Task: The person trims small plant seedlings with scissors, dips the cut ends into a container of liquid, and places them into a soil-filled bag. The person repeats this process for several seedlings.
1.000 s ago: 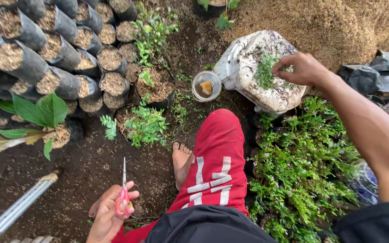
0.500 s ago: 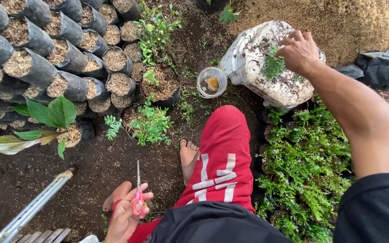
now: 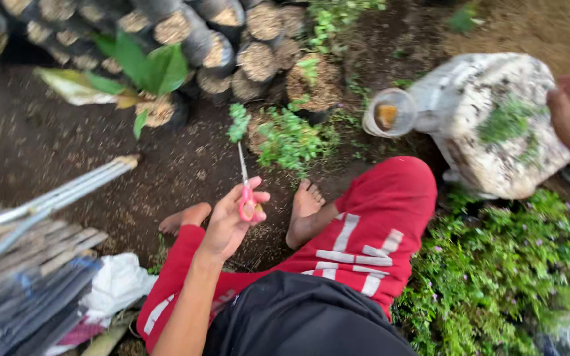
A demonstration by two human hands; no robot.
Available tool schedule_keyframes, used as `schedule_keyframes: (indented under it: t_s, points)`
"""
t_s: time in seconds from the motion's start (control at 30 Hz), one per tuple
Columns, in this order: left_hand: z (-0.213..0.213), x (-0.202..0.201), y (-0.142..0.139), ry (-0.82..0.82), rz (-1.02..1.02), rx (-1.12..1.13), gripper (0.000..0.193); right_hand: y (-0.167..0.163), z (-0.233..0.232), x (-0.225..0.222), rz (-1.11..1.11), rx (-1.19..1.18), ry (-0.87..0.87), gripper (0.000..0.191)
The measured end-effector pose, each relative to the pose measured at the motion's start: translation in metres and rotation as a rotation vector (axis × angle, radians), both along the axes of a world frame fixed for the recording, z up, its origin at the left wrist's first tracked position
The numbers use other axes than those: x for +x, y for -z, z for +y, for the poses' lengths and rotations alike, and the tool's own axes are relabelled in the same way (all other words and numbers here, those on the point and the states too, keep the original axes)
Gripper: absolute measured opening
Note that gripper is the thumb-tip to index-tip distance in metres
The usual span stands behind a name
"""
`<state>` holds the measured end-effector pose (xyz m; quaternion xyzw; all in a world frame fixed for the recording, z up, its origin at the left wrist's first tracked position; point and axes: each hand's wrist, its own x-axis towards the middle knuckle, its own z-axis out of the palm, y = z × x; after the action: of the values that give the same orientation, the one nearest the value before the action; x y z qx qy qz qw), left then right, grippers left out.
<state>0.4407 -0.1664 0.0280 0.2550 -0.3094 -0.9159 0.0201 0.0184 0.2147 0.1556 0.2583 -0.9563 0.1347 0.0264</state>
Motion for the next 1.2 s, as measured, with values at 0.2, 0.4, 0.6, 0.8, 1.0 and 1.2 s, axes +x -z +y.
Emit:
schedule_keyframes:
  t_s: [0.2, 0.4, 0.6, 0.8, 1.0, 1.2]
  points:
    - [-0.001, 0.006, 0.004, -0.139, 0.152, 0.153, 0.071, 0.04, -0.121, 0.146, -1.03, -0.281, 0.147, 0.032]
    - [0.005, 0.023, 0.002, -0.069, 0.14, 0.212, 0.068, 0.145, -0.214, 0.218, -1.432, -0.614, 0.437, 0.042]
    - [0.007, 0.025, 0.001, 0.226, -0.184, 0.03, 0.065, 0.205, -0.212, 0.221, -1.701, -0.864, 0.629, 0.024]
    - [0.02, 0.025, 0.019, 0.537, -0.244, -0.156, 0.062, 0.24, -0.199, 0.225, -1.585, -0.822, 0.581, 0.009]
    - [0.023, 0.024, 0.035, 0.538, -0.138, -0.26, 0.057, 0.247, -0.193, 0.23, -1.572, -0.806, 0.573, 0.013]
    - [-0.003, 0.028, 0.009, 0.3, 0.043, -0.05, 0.07, 0.225, -0.197, 0.232, -1.24, -0.782, 0.504, 0.018]
